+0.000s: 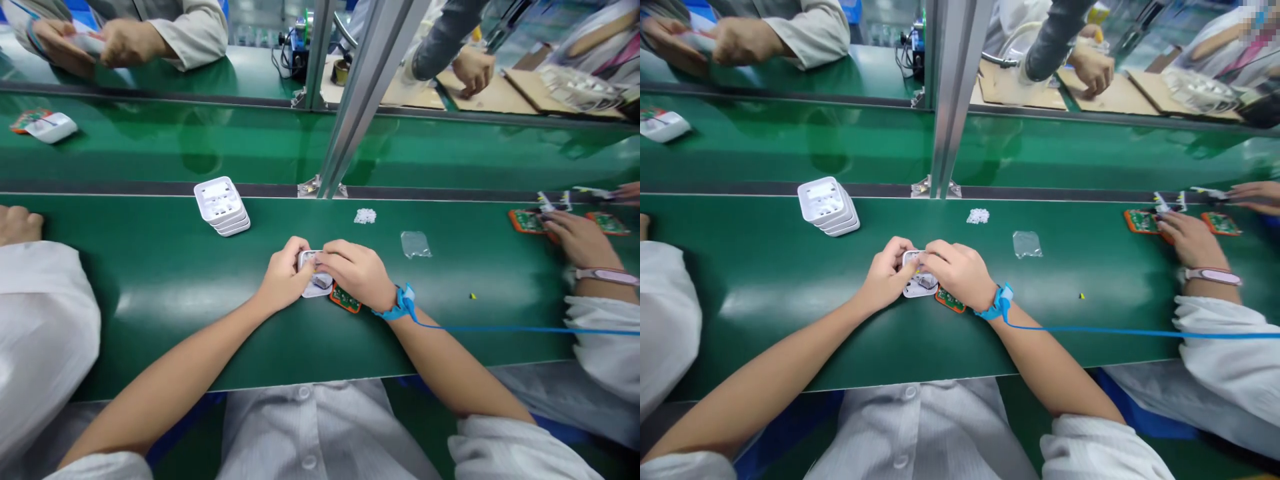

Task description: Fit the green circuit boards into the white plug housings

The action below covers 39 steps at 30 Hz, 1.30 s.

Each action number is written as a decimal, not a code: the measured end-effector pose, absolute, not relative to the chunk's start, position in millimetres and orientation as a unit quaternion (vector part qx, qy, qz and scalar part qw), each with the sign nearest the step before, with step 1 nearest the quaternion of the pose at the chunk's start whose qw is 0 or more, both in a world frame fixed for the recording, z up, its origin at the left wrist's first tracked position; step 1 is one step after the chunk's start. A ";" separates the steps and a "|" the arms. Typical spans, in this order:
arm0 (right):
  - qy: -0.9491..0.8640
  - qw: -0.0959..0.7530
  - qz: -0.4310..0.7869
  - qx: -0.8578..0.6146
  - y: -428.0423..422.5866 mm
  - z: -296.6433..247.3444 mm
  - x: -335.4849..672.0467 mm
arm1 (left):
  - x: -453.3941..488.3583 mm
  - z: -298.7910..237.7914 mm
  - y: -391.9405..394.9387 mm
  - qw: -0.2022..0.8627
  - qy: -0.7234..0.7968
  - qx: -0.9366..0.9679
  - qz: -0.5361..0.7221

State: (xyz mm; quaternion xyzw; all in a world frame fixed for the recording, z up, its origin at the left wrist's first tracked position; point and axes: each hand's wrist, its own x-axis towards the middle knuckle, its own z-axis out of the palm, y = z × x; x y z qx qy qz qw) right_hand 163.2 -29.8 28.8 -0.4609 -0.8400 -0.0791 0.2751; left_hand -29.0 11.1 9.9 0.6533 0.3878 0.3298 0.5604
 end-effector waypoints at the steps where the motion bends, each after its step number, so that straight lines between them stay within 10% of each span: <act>1: -0.840 0.283 -0.091 -0.454 -29.2 27.1 163.5 | -28.4 8.9 11.5 0.548 0.392 0.662 0.329; 8: -0.834 0.297 -0.102 -0.453 -30.6 23.0 162.4 | -27.8 9.6 12.0 0.541 0.385 0.669 0.334; 18: -0.703 0.367 0.188 -0.579 -24.7 28.1 156.6 | -24.8 9.0 11.1 0.484 0.404 0.702 0.332; 39: -0.778 0.280 0.006 -0.563 -49.7 26.7 142.9 | -34.3 16.8 12.6 0.426 0.354 0.797 0.240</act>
